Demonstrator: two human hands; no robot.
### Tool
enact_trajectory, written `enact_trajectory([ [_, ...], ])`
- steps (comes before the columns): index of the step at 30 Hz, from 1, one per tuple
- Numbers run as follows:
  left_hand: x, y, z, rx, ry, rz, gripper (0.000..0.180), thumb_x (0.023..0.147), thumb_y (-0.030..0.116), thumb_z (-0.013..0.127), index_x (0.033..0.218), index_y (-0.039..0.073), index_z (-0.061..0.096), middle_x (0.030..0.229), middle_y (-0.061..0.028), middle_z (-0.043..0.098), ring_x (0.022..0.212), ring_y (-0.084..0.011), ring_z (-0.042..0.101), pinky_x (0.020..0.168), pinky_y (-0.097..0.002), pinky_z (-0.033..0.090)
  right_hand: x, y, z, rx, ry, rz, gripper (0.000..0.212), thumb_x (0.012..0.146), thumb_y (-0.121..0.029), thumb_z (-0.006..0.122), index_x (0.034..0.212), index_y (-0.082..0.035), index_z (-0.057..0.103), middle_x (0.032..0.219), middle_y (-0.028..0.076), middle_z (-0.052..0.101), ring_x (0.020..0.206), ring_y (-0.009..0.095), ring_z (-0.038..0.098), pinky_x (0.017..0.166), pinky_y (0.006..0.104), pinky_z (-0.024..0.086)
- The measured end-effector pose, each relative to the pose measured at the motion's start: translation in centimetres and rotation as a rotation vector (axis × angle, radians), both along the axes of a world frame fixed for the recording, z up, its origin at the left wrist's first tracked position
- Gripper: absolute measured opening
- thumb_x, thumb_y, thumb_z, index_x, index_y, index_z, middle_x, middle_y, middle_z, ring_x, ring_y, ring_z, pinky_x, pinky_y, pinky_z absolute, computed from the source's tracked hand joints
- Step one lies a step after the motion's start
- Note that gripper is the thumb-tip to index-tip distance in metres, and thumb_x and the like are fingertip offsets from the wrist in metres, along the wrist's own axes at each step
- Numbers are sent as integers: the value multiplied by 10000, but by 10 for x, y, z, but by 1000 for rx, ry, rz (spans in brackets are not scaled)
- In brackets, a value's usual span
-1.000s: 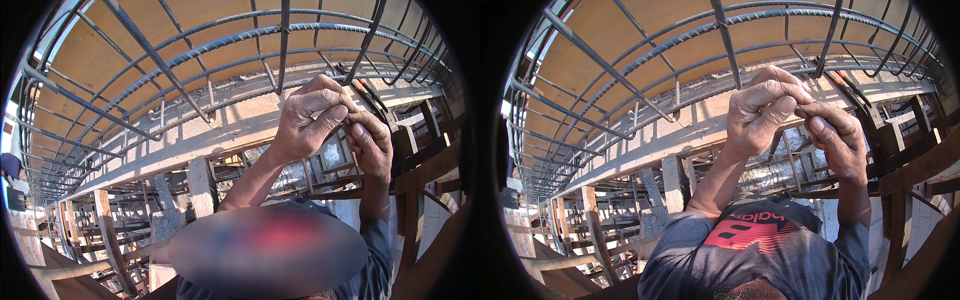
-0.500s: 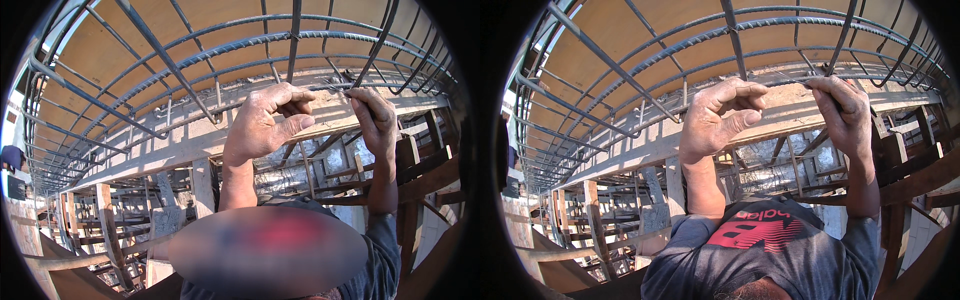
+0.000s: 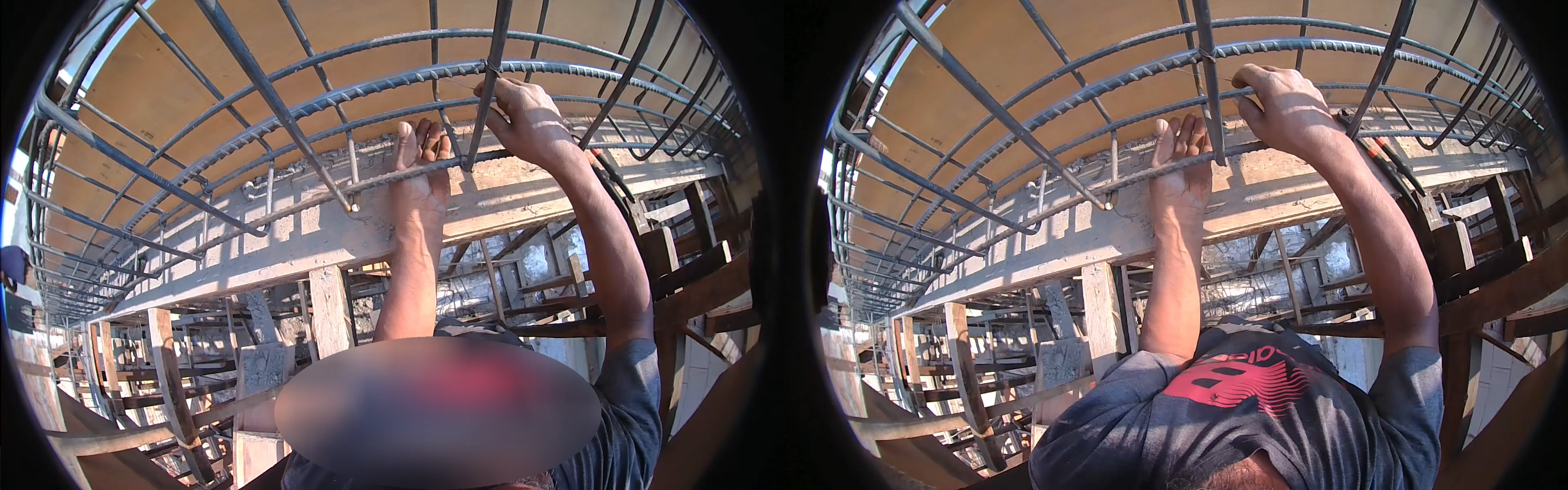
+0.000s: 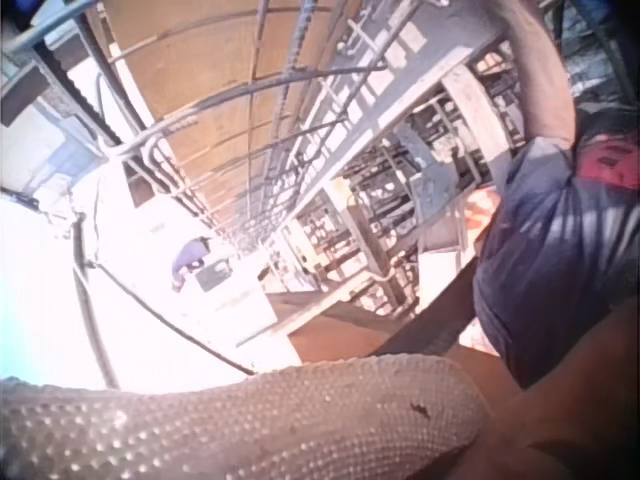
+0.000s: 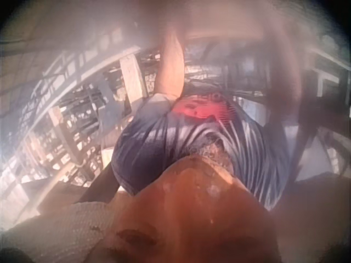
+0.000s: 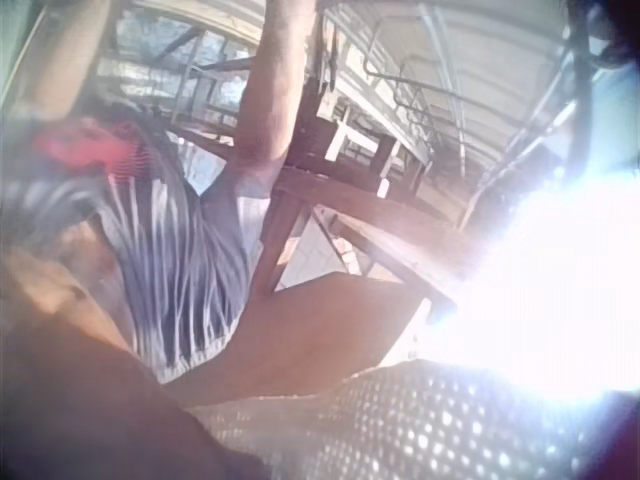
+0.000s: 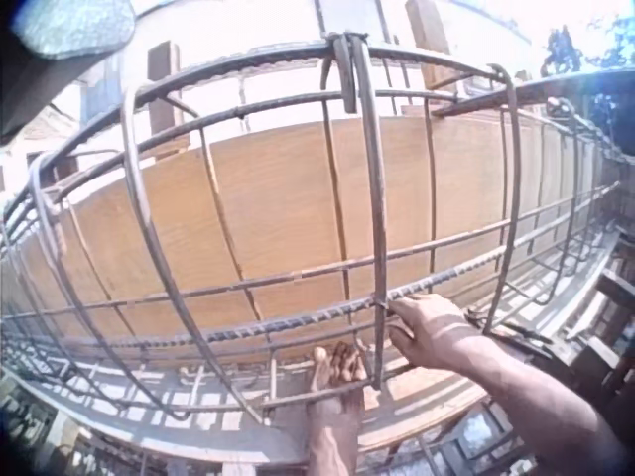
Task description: The person secures horizontal reinforcement bars to vertical supports by hand using wire, then tightens and trims the wire with pliers.
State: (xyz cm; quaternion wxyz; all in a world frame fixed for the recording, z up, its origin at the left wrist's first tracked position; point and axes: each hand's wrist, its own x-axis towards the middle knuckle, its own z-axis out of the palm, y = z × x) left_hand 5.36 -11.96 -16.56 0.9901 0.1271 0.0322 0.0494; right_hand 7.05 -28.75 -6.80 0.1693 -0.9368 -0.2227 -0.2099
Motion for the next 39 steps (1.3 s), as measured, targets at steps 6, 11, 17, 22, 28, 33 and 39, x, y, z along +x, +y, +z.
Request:
enact_trajectory([
  [6,42,-14,18,43,-150,-79,441,954,385,692,1147,-2,605,976,-89,636,922,-190,629,755,-346,532,42,20,8,-200,116,-27,546,826,-274,778,1312,-101,600,1058,204,715,1006,379,691,861,483,544],
  [11,60,-15,32,454,49,198,407,954,353,676,1041,-44,673,941,-103,674,811,-191,645,673,-341,540,53,14,-11,-344,-190,4,190,777,-145,704,957,-89,721,946,157,724,908,346,711,759,463,577],
  [17,82,-14,13,784,41,464,386,949,317,666,913,-66,685,866,-97,668,711,-167,604,626,-331,521,67,20,-13,-374,-249,-63,152,748,-154,768,865,-62,739,811,166,708,775,339,717,646,466,579],
  [22,76,-14,7,656,-4,367,420,945,345,661,865,-67,650,714,-93,613,637,-180,583,573,-340,487,72,25,2,-464,61,-111,247,787,-316,726,820,-71,726,826,204,700,719,331,694,632,465,553],
  [28,79,-20,14,554,36,377,462,949,438,656,849,-12,664,740,-114,670,586,-199,623,530,-327,496,76,15,-14,-488,-112,-51,218,805,-145,716,1003,-54,721,856,189,712,867,332,724,760,454,587],
  [33,71,-8,10,490,-12,121,538,940,545,630,928,8,663,855,-108,695,688,-188,653,561,-301,487,43,17,3,-389,-35,-96,278,815,-324,702,951,-83,716,882,213,714,831,362,715,724,487,564],
  [39,36,6,-4,341,13,59,297,935,224,611,1175,53,581,1006,-79,630,889,-192,642,707,-345,507,-2,7,14,-433,-69,-83,179,993,-149,557,1157,-115,620,974,152,716,853,335,712,765,497,552],
])
